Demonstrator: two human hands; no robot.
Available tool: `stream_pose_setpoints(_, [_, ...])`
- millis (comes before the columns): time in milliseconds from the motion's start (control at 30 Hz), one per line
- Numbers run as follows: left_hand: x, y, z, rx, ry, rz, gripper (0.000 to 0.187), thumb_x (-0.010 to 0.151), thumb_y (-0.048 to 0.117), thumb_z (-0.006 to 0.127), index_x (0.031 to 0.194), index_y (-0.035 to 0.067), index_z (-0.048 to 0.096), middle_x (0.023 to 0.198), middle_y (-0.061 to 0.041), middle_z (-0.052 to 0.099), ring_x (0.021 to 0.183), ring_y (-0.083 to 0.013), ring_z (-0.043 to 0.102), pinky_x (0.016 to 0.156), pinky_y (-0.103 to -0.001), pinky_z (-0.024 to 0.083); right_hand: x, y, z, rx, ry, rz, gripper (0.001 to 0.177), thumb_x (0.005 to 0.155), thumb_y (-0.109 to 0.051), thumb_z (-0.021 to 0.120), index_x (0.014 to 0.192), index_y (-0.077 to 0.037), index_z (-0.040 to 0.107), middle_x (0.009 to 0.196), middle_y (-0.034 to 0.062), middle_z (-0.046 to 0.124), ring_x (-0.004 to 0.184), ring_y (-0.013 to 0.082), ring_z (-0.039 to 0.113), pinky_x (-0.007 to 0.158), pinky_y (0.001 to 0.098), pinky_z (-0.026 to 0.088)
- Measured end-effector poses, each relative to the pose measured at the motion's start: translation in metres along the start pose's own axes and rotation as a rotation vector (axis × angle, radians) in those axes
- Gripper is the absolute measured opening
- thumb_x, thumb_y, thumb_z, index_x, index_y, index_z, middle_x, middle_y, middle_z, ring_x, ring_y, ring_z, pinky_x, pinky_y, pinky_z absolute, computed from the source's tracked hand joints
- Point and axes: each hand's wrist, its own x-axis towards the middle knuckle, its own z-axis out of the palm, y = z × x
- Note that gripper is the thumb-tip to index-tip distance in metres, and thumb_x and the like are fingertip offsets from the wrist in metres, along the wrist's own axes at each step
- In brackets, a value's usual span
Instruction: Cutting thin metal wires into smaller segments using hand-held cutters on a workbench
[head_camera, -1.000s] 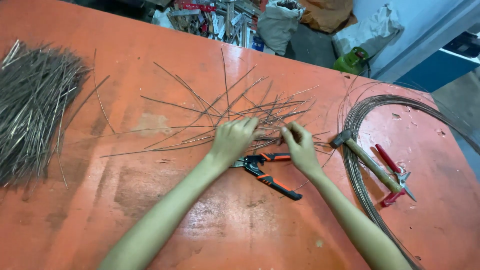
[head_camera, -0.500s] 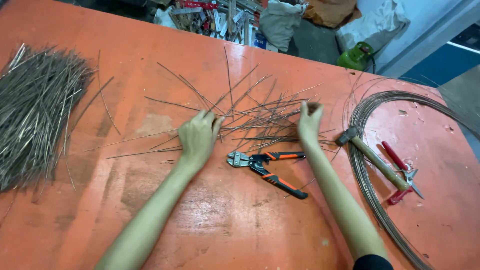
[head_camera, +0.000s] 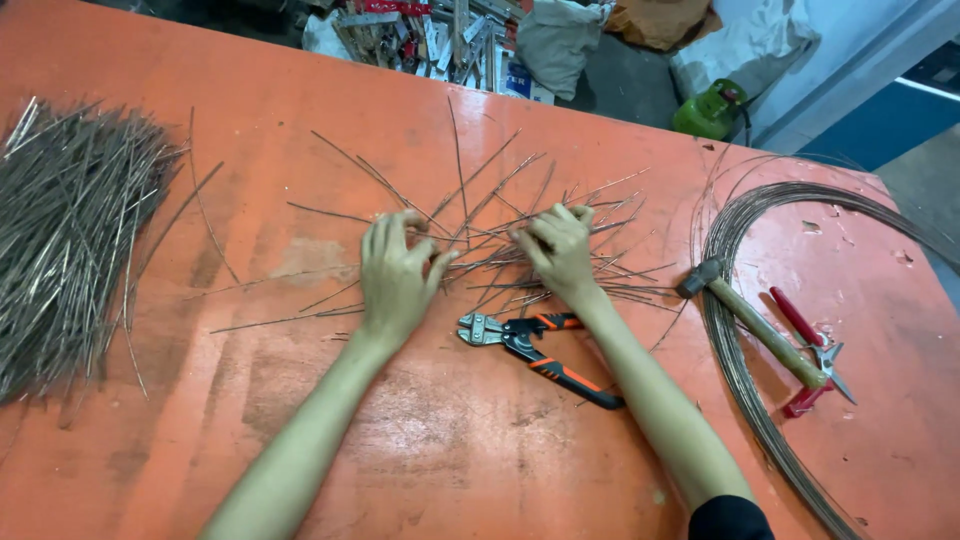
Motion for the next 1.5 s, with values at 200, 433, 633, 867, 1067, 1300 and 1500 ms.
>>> stream_pose_setpoints(200, [-0.012,0.002,0.024,-0.044,-0.03,-0.049,0.026,0.092,0.033,0.075,0.08,0.011,0.067,0.108,-0.003,0.062,0.107,-0.0287,0.069,0.102,-0.048,0.051,-0.007,0.016,0.006,-0.214,0.031,-0.035,0.03,0.099,-0.034,0.072,0.075,-0.021,0.06,0.068,-0.0042,0.059,0.074,0.0159,0.058,0.091,0.0378,0.035])
stream_pose_setpoints(433, [-0.013,0.005,0.014,0.039,-0.061,-0.039,0.027,0.095,0.036,0.071,0.08,0.015,0.067,0.111,0.003,0.064,0.1,-0.0247,0.073,0.087,-0.041,0.06,-0.013,0.051,-0.011,-0.092,0.247,0.129,0.043,0.103,-0.028,0.075,0.071,-0.014,0.05,0.062,0.0047,0.048,0.065,0.0252,0.055,0.083,0.0367,0.036])
stream_pose_setpoints(633, [-0.009,-0.008,0.011,0.098,-0.099,0.028,0.022,0.096,0.037,0.07,0.087,0.017,0.068,0.109,0.002,0.068,0.101,-0.024,0.074,0.082,-0.038,0.061,-0.012,0.072,-0.032,-0.063,0.262,0.216,0.055,0.102,-0.032,0.081,0.064,-0.012,0.046,0.055,0.0058,0.045,0.056,0.0275,0.052,0.08,0.0339,0.034])
stream_pose_setpoints(867, [-0.011,-0.029,0.01,0.184,-0.066,-0.095,0.026,0.094,0.04,0.075,0.085,0.016,0.072,0.113,0.001,0.073,0.11,-0.0323,0.072,0.085,-0.04,0.06,-0.009,0.027,0.002,-0.544,0.065,0.381,0.039,0.107,-0.051,0.05,0.129,-0.02,0.052,0.13,0.0128,0.043,0.131,0.0388,0.032,0.106,0.0677,0.003])
stream_pose_setpoints(1067, [-0.002,-0.017,-0.008,0.073,-0.08,-0.047,0.019,0.097,0.03,0.073,0.09,0.012,0.073,0.126,0.001,0.072,0.132,-0.0302,0.059,0.099,-0.042,0.05,0.008,-0.024,-0.007,-0.322,-0.163,0.565,0.083,0.097,-0.066,0.058,0.163,-0.025,0.03,0.172,0.0168,0.003,0.151,0.0511,-0.013,0.106,0.0857,-0.009])
stream_pose_setpoints(1300, [0.0,-0.014,-0.009,-0.004,-0.069,-0.054,0.013,0.098,0.025,0.075,0.091,0.013,0.075,0.137,0.005,0.069,0.141,-0.0233,0.055,0.111,-0.041,0.039,0.012,-0.029,-0.013,-0.283,-0.262,0.734,0.099,0.09,-0.074,0.064,0.167,-0.031,0.019,0.172,0.01,-0.014,0.148,0.0532,-0.024,0.098,0.0951,0.008])
stream_pose_setpoints(1500, [-0.003,-0.01,-0.006,-0.041,-0.077,-0.067,0.012,0.099,0.025,0.072,0.096,0.014,0.074,0.139,0.003,0.067,0.142,-0.0235,0.054,0.112,-0.042,0.037,0.004,-0.017,-0.008,-0.29,-0.264,0.69,0.098,0.091,-0.07,0.065,0.167,-0.032,0.017,0.172,0.0109,-0.01,0.149,0.0525,-0.024,0.1,0.0929,0.0])
